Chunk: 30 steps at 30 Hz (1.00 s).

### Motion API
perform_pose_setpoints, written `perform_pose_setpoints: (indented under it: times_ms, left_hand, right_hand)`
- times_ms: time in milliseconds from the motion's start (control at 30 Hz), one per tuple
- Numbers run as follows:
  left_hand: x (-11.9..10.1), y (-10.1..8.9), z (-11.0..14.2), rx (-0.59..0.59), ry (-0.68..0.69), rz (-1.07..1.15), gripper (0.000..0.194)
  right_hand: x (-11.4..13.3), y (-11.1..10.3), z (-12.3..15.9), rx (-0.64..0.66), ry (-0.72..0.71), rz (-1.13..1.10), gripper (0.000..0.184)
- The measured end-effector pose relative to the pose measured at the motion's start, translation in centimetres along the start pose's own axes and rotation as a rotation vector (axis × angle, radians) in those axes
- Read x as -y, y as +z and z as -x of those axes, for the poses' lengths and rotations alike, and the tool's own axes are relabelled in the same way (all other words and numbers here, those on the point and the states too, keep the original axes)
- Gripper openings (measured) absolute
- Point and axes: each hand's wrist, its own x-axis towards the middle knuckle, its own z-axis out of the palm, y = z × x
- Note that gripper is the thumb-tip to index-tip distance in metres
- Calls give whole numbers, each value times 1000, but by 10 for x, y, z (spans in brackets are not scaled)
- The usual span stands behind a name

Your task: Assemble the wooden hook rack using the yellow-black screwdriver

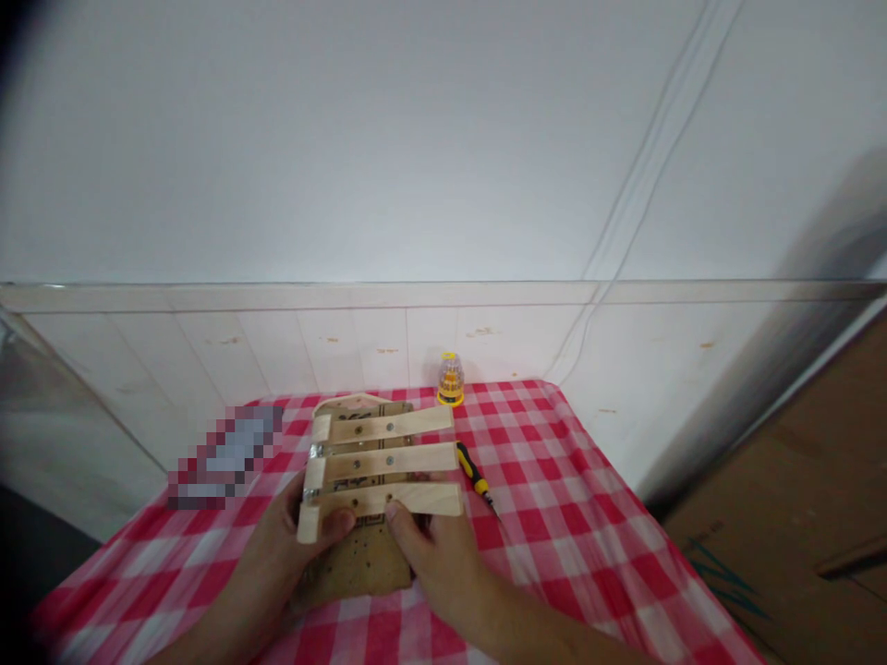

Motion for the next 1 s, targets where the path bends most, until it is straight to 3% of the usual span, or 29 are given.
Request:
perform_pose_setpoints:
  times_ms: [200,533,1000]
  left_hand:
    - [3,0,-2,-7,1,-9,67]
    - [3,0,-1,16,16,29,70]
    - [1,-2,-1,-52,23,-51,68]
  right_hand:
    - [0,1,0,18,14,-10,48]
    - [8,1,-3,51,-7,-23,41]
    - [2,2,-1,17,2,-26,42]
